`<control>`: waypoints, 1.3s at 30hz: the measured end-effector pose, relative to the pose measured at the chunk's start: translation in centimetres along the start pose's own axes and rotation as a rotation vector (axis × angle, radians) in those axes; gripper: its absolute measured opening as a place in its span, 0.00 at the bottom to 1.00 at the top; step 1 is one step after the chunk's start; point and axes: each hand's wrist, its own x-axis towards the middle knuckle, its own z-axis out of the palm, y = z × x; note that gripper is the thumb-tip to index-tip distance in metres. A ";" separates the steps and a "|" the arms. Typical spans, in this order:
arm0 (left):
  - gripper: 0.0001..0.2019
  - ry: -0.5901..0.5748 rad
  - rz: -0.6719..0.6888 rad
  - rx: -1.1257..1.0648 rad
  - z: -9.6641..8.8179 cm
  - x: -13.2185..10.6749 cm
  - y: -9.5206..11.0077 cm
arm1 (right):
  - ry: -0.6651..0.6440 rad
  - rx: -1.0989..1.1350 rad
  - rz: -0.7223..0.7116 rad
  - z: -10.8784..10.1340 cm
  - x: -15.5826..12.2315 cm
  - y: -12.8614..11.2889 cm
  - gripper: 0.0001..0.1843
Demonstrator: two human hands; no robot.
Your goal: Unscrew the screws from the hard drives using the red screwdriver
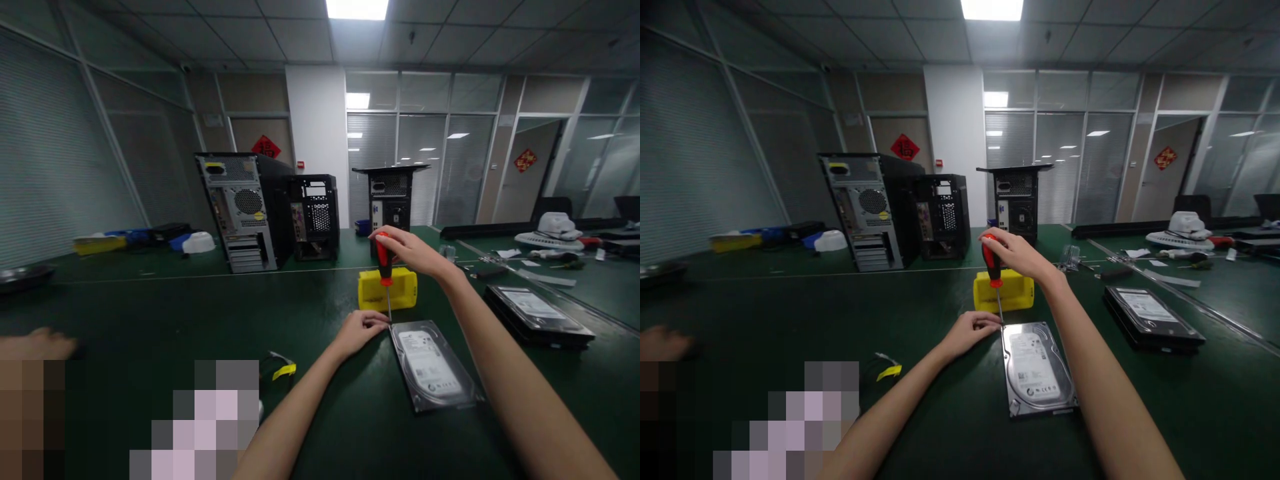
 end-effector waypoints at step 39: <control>0.15 0.003 0.000 0.002 -0.2 -0.1 0.6 | 0.025 -0.073 -0.045 -1.7 -1.1 0.2 0.18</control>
